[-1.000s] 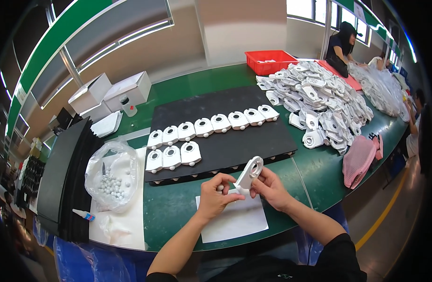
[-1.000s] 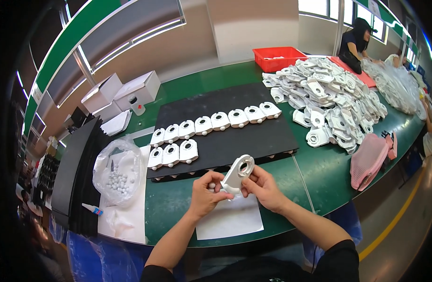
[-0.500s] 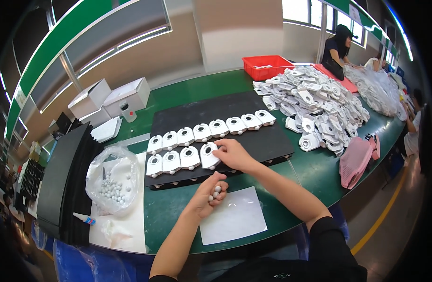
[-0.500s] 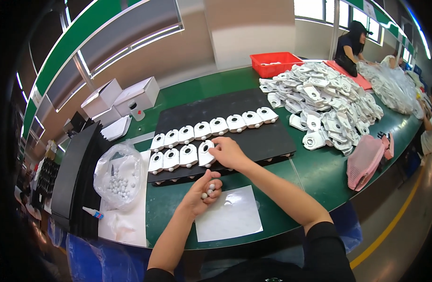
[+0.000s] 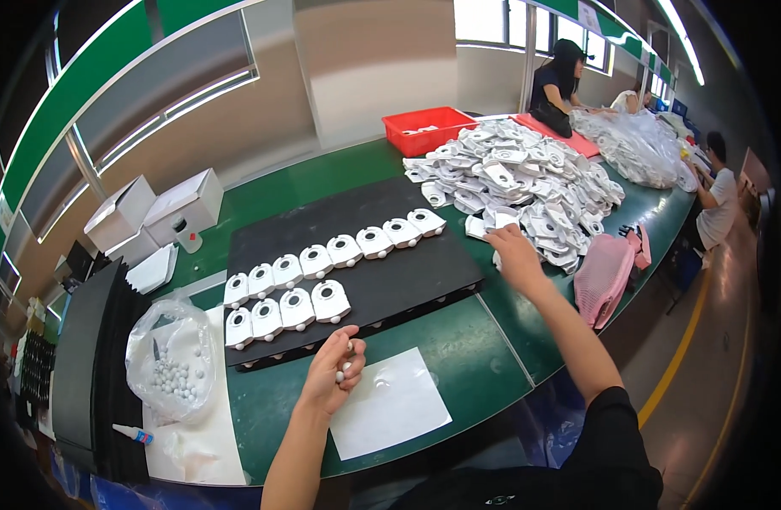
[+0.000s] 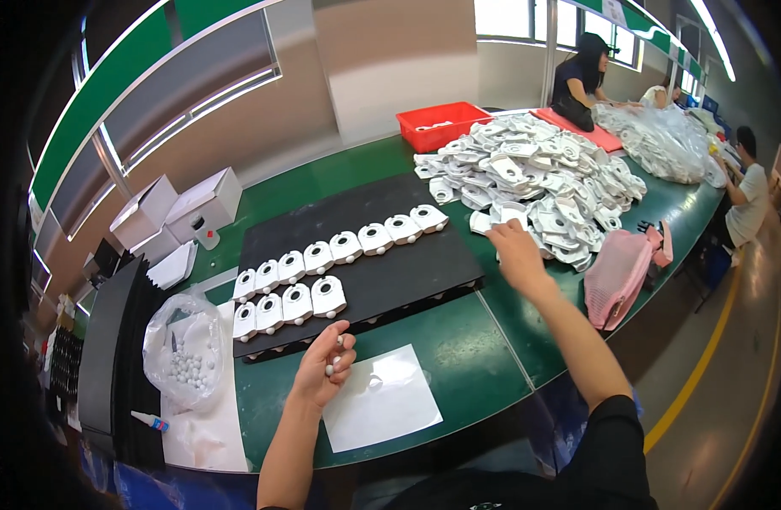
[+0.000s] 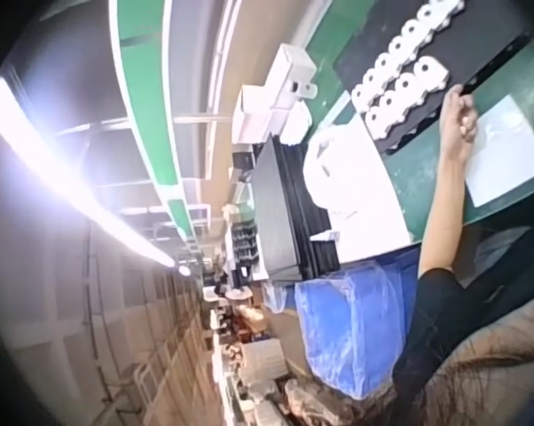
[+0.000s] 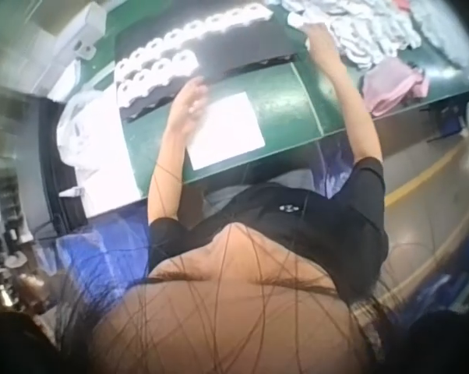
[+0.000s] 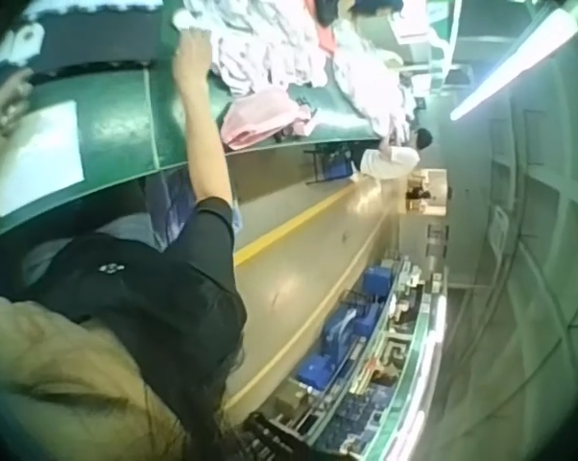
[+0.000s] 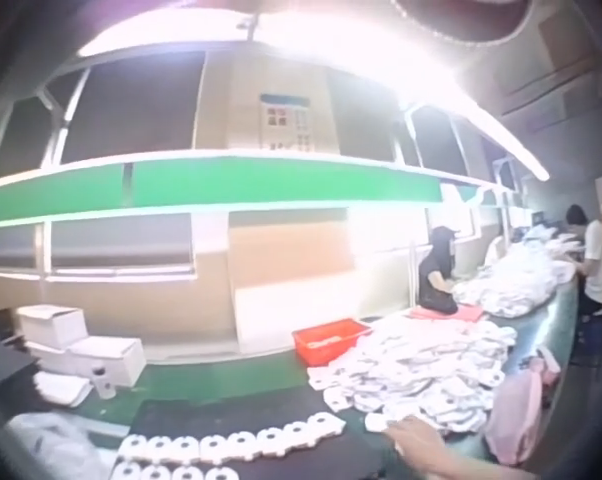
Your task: Manually assemble small white light fixture housings by inserting small circular components and applying adhesive.
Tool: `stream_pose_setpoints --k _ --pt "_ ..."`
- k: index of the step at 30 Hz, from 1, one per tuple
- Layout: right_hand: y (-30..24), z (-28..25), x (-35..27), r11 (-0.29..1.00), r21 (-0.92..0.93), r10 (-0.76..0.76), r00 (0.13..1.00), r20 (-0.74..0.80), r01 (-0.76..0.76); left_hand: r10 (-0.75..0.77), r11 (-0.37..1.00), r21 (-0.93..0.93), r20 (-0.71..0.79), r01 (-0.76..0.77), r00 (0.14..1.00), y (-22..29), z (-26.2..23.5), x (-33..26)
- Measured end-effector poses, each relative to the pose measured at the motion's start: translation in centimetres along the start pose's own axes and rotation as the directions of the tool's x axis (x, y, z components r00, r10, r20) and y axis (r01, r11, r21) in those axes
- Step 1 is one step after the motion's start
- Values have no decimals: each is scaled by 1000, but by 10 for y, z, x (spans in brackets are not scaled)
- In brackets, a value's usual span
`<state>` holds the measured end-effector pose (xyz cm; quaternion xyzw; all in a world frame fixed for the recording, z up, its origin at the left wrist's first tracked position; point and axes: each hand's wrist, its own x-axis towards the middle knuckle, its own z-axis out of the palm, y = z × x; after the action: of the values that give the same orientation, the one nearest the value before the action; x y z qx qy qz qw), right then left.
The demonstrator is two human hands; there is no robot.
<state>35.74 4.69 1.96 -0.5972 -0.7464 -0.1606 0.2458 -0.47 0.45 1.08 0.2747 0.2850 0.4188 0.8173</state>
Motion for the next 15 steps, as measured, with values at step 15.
stream_pose_setpoints --k 15 --pt "-20 -65 -34 986 165 -40 994 105 23 31 998 56 -67 -27 997 -7 -2 -1"
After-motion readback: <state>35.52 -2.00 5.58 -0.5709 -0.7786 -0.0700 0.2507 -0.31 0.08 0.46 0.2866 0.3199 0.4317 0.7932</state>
